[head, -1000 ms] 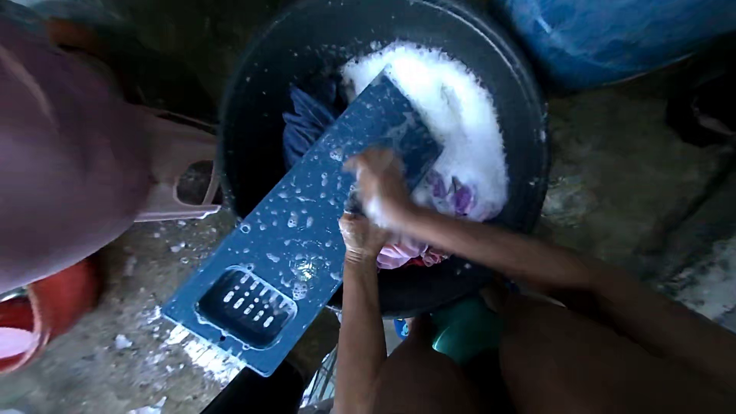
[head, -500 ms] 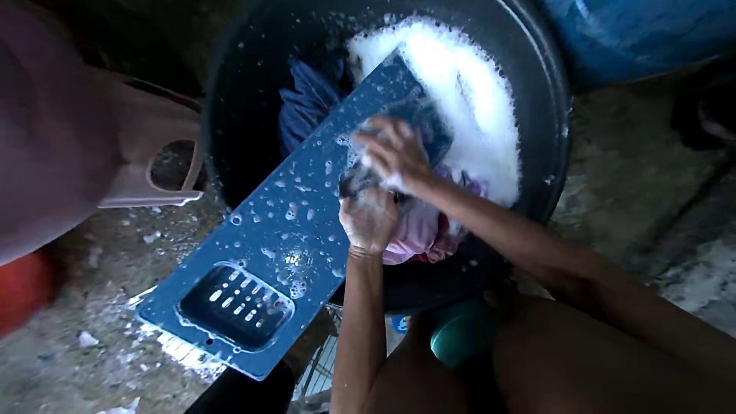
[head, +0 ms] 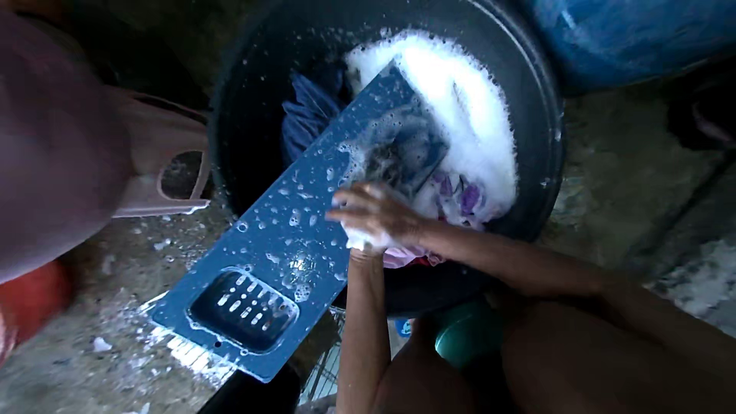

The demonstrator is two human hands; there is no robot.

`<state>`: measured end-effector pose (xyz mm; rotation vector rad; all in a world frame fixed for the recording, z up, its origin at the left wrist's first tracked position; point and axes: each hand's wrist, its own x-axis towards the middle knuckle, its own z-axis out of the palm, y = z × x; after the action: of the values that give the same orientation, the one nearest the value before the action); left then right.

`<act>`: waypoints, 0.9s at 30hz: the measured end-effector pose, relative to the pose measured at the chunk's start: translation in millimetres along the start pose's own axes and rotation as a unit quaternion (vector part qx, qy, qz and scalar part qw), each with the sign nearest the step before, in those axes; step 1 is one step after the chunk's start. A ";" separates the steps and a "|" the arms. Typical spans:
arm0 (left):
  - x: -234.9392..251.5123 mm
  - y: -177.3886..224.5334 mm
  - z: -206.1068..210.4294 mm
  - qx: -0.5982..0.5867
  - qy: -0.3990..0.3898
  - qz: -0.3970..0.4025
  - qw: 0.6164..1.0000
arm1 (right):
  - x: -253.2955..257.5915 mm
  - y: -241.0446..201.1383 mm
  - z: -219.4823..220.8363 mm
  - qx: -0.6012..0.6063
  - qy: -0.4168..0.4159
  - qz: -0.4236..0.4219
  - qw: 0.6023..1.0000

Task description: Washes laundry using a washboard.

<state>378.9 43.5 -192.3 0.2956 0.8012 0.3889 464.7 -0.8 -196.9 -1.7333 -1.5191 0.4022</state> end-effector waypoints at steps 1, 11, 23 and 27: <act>0.6 0.9 4.3 0.028 -0.064 0.026 0.997 | 3.7 16.6 -3.0 -0.010 0.021 0.016 1.000; -8.4 2.6 29.2 0.911 -0.025 0.085 0.402 | 34.2 42.6 -44.8 0.056 0.032 0.123 0.990; -5.5 -3.8 19.6 0.911 0.009 0.080 0.404 | -8.4 14.9 -15.3 -0.022 -0.025 0.019 0.999; -1.9 7.2 31.9 0.919 -0.059 0.036 0.387 | 3.1 83.7 -52.8 -0.048 0.054 0.150 0.986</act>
<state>399.8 45.6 -167.2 2.4755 0.7250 -0.7111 559.4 -14.4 -222.5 -2.0348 -1.2201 0.3841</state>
